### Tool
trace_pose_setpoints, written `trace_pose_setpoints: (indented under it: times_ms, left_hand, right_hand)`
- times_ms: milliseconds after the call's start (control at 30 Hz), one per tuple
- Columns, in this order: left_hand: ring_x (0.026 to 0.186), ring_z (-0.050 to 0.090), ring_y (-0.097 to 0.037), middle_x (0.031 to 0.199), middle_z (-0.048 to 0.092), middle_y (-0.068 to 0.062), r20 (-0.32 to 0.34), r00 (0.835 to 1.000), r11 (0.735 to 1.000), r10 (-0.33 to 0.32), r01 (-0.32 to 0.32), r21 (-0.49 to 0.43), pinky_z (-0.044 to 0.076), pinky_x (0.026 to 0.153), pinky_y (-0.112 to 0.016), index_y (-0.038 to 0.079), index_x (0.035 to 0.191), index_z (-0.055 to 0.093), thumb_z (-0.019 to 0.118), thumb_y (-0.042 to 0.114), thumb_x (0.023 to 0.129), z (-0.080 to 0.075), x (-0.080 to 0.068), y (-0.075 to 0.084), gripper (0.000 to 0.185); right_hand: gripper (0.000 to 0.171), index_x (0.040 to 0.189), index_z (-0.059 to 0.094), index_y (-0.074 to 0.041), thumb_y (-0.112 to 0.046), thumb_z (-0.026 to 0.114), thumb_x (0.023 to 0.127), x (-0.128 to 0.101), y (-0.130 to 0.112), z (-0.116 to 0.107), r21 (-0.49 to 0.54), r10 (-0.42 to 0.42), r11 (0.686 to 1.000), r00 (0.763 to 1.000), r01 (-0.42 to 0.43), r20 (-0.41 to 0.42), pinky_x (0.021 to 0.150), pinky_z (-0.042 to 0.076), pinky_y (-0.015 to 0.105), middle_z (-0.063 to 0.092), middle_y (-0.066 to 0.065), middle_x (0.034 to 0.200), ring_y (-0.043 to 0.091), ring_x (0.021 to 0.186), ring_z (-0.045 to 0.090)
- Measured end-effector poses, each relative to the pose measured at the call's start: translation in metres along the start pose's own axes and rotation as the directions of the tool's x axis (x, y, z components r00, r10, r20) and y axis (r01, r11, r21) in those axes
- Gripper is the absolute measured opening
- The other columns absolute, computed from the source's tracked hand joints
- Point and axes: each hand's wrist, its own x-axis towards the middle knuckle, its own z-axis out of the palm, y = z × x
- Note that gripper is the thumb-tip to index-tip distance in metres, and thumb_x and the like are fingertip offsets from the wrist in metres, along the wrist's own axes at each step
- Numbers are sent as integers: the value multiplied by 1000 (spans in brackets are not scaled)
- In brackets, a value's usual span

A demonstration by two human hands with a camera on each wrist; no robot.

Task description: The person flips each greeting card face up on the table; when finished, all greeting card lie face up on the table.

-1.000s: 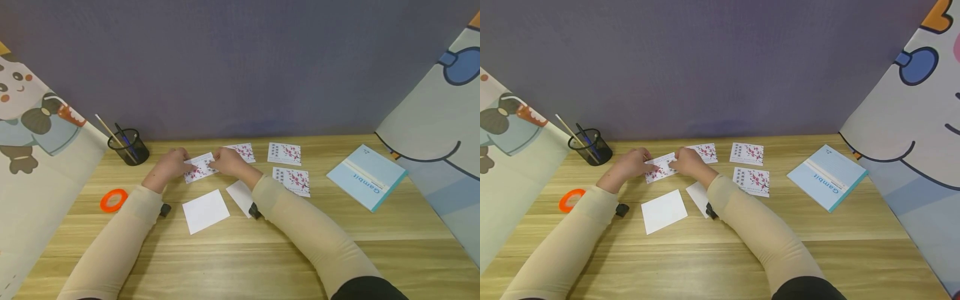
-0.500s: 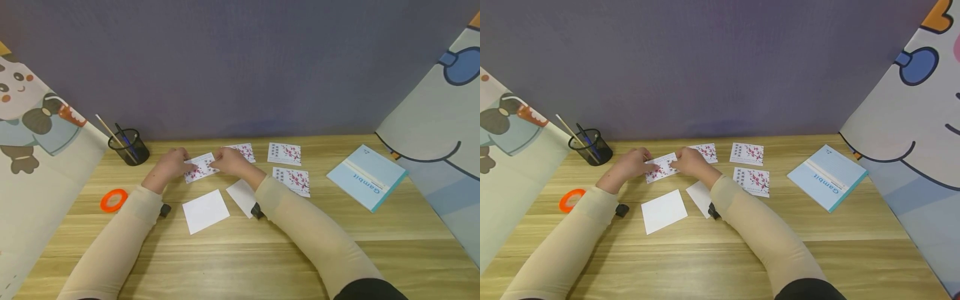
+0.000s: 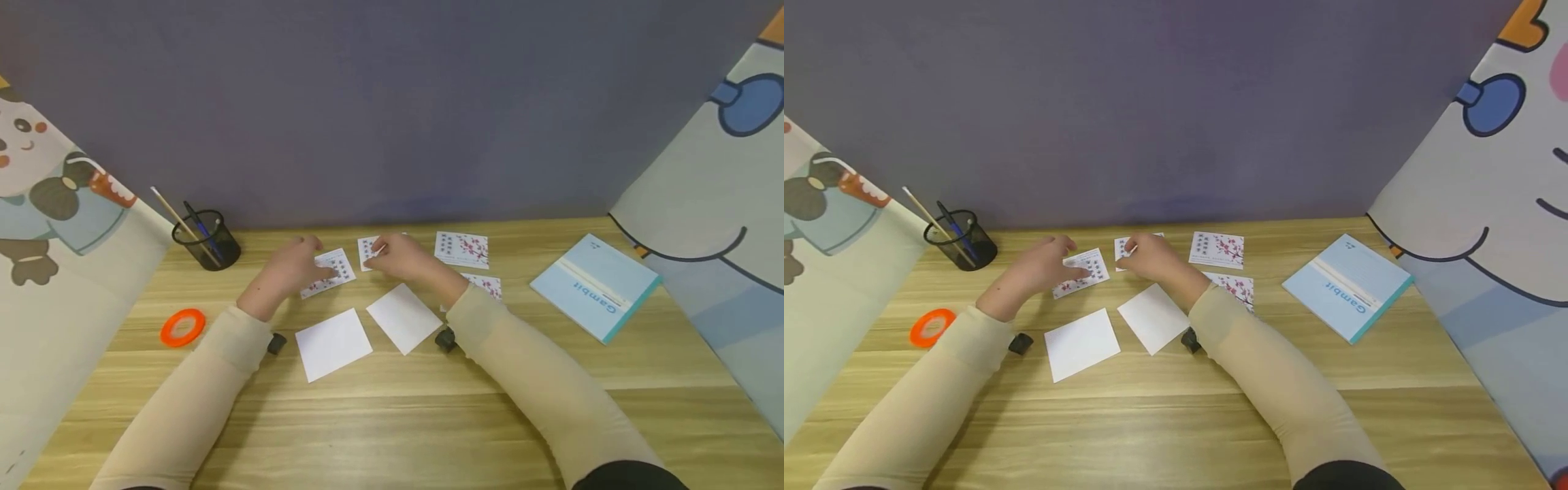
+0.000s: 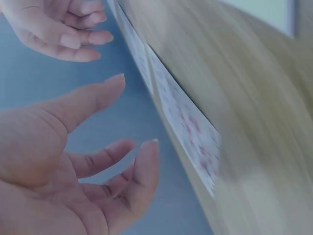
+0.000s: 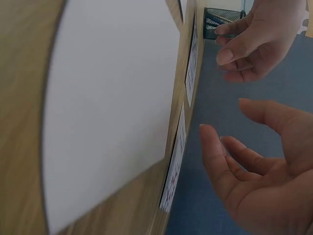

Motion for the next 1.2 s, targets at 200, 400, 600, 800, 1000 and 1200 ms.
trace_pose_setpoints:
  times_ms: [200,400,600,800,1000,1200]
  left_hand:
    - [139,55,-45,157,49,-26,70,996,998,63,-63,-8,48,117,-60,2,153,49,76,45,97,3,-2,23,76]
    - [139,58,-41,157,52,-22,134,979,988,152,-152,-9,50,116,-55,0,151,53,78,43,95,16,-4,48,76]
    - [129,65,-34,150,59,-16,235,953,978,192,-205,30,56,108,-50,3,147,59,81,56,90,31,-6,68,81]
    - [101,62,-22,126,64,-12,279,928,949,248,-290,121,57,90,-40,2,131,63,84,68,81,42,-11,81,85]
    - [94,60,-24,120,61,-17,254,930,932,265,-315,181,59,85,-40,-3,130,62,86,75,72,50,-15,90,100]
    - [109,64,-34,128,62,-22,235,943,928,238,-292,232,61,93,-44,-7,138,59,85,80,68,54,-21,99,115]
  right_hand:
    - [52,140,62,-4,-34,75,100,-10,10,-12,-69,11,998,999,-8,43,98,61,43,73,13,129,24,100,76]
    - [44,136,64,-3,-29,72,101,-19,19,-21,-137,-4,990,993,21,120,90,60,38,78,11,106,24,90,76]
    - [50,138,61,0,-21,77,95,-31,24,-28,-148,50,989,982,-23,180,84,63,37,74,11,107,25,90,75]
    - [72,148,53,3,-24,86,90,-36,27,-31,-211,80,977,962,-23,262,78,62,31,71,10,107,19,80,71]
    - [74,147,53,4,-23,87,88,-35,30,-29,-248,67,969,954,7,291,71,60,27,69,9,104,16,74,67]
    - [71,143,55,4,-21,87,86,-35,31,-26,-260,62,965,951,20,303,72,59,26,66,9,105,16,80,66]
